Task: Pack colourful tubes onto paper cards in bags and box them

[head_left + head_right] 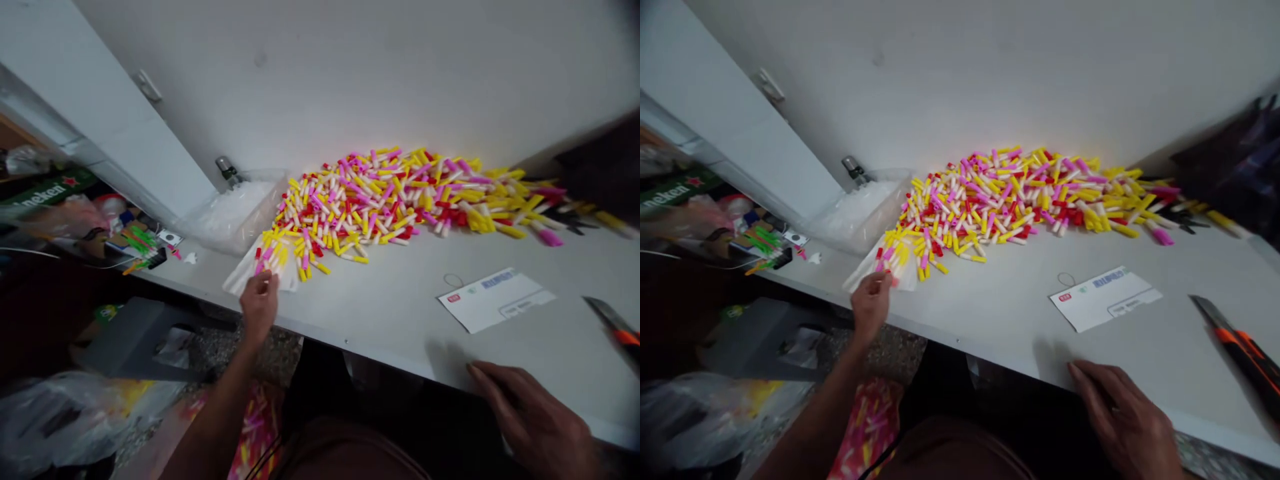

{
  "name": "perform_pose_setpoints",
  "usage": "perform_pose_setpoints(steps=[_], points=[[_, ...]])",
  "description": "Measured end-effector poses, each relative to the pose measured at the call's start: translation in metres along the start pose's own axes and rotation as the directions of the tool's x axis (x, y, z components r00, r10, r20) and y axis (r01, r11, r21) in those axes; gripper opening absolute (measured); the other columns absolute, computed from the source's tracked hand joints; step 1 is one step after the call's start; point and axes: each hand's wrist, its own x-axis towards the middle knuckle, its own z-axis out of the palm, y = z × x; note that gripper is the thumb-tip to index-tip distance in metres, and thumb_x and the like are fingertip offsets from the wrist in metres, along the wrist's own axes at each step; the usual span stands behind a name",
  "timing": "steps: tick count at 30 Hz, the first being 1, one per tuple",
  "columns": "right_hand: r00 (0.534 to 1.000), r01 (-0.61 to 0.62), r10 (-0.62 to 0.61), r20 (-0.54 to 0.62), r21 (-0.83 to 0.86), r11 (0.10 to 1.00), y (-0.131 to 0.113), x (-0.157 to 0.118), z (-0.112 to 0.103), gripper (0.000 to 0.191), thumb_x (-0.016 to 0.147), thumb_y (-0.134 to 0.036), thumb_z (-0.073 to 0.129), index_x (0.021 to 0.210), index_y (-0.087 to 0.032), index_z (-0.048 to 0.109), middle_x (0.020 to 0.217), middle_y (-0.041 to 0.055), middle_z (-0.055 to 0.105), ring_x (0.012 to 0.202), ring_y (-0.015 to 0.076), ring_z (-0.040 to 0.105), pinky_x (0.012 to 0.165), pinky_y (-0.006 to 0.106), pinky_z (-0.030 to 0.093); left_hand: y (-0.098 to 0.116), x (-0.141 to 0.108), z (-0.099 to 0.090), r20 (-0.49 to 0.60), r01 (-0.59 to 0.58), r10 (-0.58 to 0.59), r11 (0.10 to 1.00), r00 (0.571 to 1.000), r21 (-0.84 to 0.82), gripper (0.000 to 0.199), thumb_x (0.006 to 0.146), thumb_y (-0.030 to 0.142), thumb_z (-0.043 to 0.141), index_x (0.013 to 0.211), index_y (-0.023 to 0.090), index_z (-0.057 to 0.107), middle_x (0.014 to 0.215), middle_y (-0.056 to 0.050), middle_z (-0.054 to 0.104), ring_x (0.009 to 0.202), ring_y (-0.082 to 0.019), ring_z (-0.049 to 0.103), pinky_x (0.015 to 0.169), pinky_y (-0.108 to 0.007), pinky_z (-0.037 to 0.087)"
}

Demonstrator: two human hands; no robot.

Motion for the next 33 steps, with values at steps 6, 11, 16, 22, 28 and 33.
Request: perform_pose_setpoints(steps=[6, 11, 16, 22, 28, 33], points=[[0.998, -0.029, 0.035, 0.053, -0.118, 0.993, 0.002, 0.032, 0.018, 0.039, 0.087, -0.072, 0.059, 0.098, -0.039, 0.077, 0.105, 0.0051, 0.08, 0.086, 0.0337, 0.076, 0.073, 0.049, 0.059, -0.031, 0.03, -0.019, 0.085, -0.108, 0.092, 0.972, 0.992, 0.208, 0.03, 0.093, 0.047, 0.064, 0.104, 0.021, 0.074, 0.096, -0.005, 0.073, 0.074, -0.018, 0.064, 0.076, -0.032, 0.053], [0.999, 0.048, -0.05, -0.002, -0.172, 0.984, 0.004, 0.026, 0.018, 0.041, 0.094, -0.066, 0.056, 0.103, -0.032, 0.077, 0.106, 0.0047, 0.079, 0.086, 0.0274, 0.076, 0.073, 0.039, 0.059, -0.01, 0.014, 0.02, 0.396, -0.374, 0.175, 0.776, 0.901, 0.508, 0.034, 0.1, 0.049, 0.055, 0.104, 0.019, 0.072, 0.111, -0.014, 0.071, 0.109, -0.031, 0.063, 0.092, -0.04, 0.05], [0.994, 0.105, -0.104, 0.012, -0.147, 0.984, -0.005, 0.02, 0.018, 0.038, 0.1, -0.059, 0.054, 0.104, -0.028, 0.076, 0.106, 0.0027, 0.078, 0.089, 0.0227, 0.076, 0.078, 0.032, 0.059, -0.016, 0.008, 0.038, 0.333, -0.316, 0.093, 0.624, 0.938, 0.715, 0.048, 0.104, 0.058, 0.045, 0.102, 0.016, 0.069, 0.11, -0.018, 0.068, 0.11, -0.036, 0.059, 0.094, -0.044, 0.046], [0.99, 0.128, -0.138, -0.037, -0.207, 0.97, -0.005, 0.022, 0.021, 0.039, 0.102, -0.058, 0.052, 0.105, -0.027, 0.075, 0.105, 0.0029, 0.078, 0.088, 0.0222, 0.077, 0.072, 0.031, 0.058, -0.027, 0.026, 0.037, 0.293, -0.156, -0.048, 0.759, 0.955, 0.632, 0.038, 0.1, 0.052, 0.052, 0.09, 0.021, 0.071, 0.099, -0.011, 0.073, 0.101, -0.03, 0.064, 0.083, -0.036, 0.046], [0.979, 0.168, -0.191, -0.065, -0.26, 0.951, -0.007, 0.022, 0.022, 0.039, 0.104, -0.057, 0.051, 0.105, -0.027, 0.075, 0.103, 0.0015, 0.078, 0.085, 0.0204, 0.078, 0.068, 0.03, 0.057, -0.022, 0.051, 0.034, 0.365, -0.009, -0.258, 0.806, 0.895, 0.592, 0.032, 0.093, 0.044, 0.055, 0.078, 0.022, 0.072, 0.082, -0.004, 0.075, 0.082, -0.024, 0.068, 0.066, -0.03, 0.042], [0.966, 0.212, -0.24, -0.095, -0.24, 0.947, -0.005, 0.022, 0.025, 0.034, 0.104, -0.053, 0.054, 0.104, -0.026, 0.075, 0.101, 0.001, 0.078, 0.08, 0.0179, 0.077, 0.063, 0.027, 0.056, -0.017, 0.043, 0.026, 0.336, -0.116, -0.146, 0.751, 0.931, 0.65, 0.035, 0.097, 0.043, 0.05, 0.101, 0.019, 0.075, 0.109, -0.014, 0.075, 0.107, -0.034, 0.065, 0.082, -0.039, 0.047]])
